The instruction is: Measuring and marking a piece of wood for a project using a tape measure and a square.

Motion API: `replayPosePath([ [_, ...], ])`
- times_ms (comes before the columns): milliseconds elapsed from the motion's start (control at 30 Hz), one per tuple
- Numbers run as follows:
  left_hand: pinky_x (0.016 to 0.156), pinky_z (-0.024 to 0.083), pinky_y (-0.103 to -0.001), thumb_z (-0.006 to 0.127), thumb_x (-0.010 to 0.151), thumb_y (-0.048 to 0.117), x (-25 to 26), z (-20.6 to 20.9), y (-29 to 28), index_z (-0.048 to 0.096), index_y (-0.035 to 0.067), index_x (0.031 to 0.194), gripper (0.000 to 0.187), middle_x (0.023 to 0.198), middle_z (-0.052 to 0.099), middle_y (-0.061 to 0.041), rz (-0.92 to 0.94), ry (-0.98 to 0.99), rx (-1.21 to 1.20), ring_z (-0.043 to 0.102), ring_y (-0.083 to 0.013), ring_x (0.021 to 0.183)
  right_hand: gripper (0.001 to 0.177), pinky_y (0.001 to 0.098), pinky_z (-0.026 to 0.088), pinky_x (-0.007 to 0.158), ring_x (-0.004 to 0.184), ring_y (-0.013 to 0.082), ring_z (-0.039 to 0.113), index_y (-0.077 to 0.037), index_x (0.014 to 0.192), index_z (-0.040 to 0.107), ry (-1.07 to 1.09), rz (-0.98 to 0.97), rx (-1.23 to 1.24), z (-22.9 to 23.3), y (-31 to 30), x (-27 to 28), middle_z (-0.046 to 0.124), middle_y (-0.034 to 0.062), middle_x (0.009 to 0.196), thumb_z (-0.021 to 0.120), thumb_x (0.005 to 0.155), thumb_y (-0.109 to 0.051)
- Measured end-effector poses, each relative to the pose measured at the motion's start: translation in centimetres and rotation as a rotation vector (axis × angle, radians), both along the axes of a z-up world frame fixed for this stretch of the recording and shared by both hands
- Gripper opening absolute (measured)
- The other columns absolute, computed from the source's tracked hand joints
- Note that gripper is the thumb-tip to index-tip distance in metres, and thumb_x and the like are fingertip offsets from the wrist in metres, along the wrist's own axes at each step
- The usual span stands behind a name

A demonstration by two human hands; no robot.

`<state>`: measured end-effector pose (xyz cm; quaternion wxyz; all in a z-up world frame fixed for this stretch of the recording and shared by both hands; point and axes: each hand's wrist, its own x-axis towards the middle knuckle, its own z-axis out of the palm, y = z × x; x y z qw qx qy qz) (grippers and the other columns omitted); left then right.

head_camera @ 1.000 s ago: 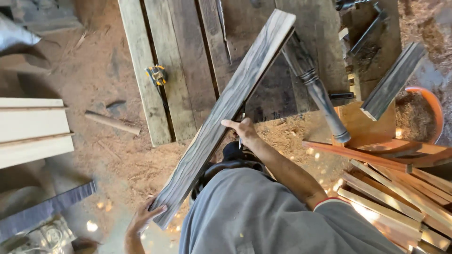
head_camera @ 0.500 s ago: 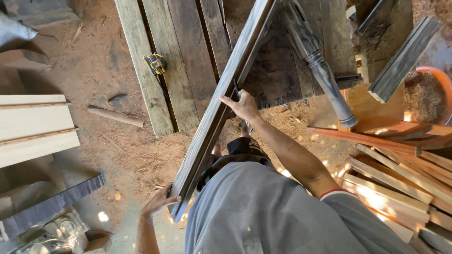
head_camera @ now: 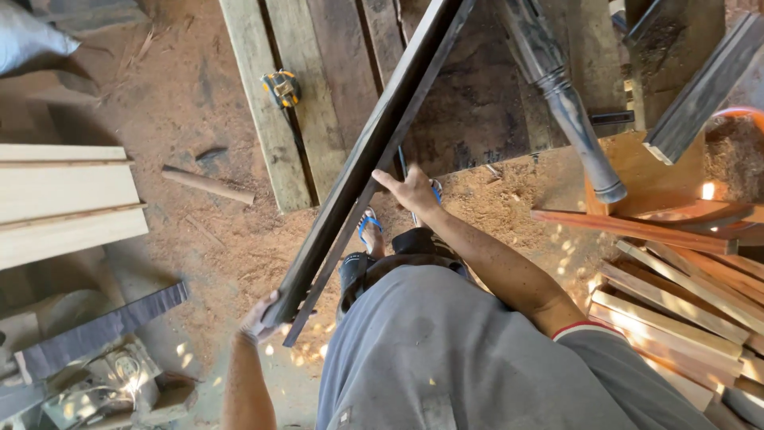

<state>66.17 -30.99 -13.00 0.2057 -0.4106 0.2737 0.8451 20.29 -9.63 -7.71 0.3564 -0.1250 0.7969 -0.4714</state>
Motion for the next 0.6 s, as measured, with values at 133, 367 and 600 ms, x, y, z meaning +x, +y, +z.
replayPosePath([
  [133,0.091,0.055,-0.055,0.071,0.085,0.053,0.2,0.0,-1.8,0.055,-0.001,0.141,0.079,0.127,0.069,-0.020,0.137,0.045,0.138,0.067,-0.0349,0.111,0.085,0.0259,0.054,0.039,0.053,0.0146,0.063,0.021,0.127,0.048,-0.264,-0.091,0.051,2.6,-1.3,0.5,0.062,0.0166,0.088,0.079,0.088,-0.048],
  [367,0.101,0.059,-0.048,0.085,0.072,0.032,-4.3,6.4,-3.4,0.058,0.007,0.140,0.077,0.128,0.072,-0.017,-0.426,-0.162,-0.537,0.069,-0.0304,0.116,0.091,0.0274,0.057,0.039,0.047,0.0117,0.055,0.013,0.147,0.023,-0.258,-0.107,0.023,3.8,-1.8,0.5,0.060,0.0136,0.082,0.074,0.090,-0.038],
  [600,0.107,0.046,-0.055,0.073,0.087,0.054,-5.4,6.6,-4.1,0.055,0.009,0.145,0.076,0.145,0.058,-0.016,-0.451,-0.342,-0.798,0.056,-0.0284,0.130,0.086,0.0263,0.056,0.041,0.059,0.0120,0.061,0.019,0.147,0.030,-0.303,-0.136,-0.099,0.0,0.7,0.2,0.064,0.0099,0.092,0.071,0.089,-0.030],
])
